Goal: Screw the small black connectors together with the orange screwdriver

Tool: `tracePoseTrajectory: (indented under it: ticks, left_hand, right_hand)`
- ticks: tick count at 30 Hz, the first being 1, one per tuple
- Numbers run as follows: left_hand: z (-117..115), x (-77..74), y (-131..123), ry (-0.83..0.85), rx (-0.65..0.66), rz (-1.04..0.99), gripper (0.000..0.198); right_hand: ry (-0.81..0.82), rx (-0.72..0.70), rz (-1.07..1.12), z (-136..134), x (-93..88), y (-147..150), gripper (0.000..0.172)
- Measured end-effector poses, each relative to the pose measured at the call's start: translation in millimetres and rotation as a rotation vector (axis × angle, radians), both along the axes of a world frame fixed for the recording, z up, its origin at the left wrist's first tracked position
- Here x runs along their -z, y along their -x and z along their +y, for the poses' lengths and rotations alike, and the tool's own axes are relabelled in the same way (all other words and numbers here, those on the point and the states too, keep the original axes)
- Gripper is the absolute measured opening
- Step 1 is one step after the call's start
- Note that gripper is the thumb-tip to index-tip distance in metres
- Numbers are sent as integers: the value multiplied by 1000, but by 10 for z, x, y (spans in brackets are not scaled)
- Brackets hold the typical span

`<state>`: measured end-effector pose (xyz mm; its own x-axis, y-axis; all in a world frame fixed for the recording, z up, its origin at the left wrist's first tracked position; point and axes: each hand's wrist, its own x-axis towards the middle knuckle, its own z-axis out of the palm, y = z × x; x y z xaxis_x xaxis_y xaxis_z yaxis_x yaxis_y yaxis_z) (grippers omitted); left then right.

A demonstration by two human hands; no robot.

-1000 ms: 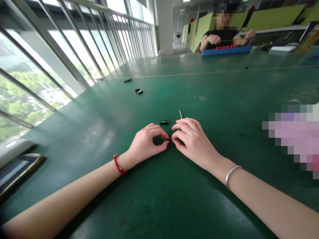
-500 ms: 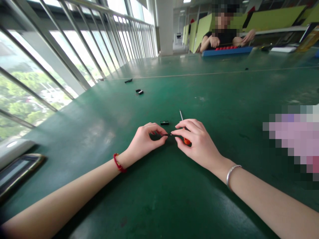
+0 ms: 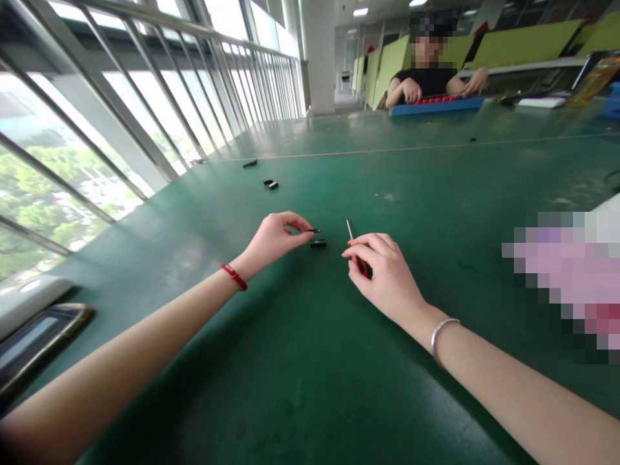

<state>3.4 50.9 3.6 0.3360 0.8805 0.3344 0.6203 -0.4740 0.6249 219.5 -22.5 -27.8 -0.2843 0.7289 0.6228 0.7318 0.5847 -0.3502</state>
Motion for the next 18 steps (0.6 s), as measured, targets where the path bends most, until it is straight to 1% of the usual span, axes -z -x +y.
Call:
tracePoseTrajectory:
  ticks: [4,6,8,11,18]
  left_hand:
    - [51,137,-38,72,50,-110,19]
    - [41,204,-42,76,24,-195,20]
    - [26,247,-40,83,0,-234,21]
    - [12,266,-36,76,5,-208,20]
    - [1,250,-43,44,29,-128,18]
  right_hand:
    - [36,3,-2,16,18,-16,16]
    - [62,-5,9,10,16,-11,16]
    - [86,-16,19,-2,8,1,16]
    - [95,-27,25,-17,-5,15,14]
    - [86,-39,8,-12,-1,12,14]
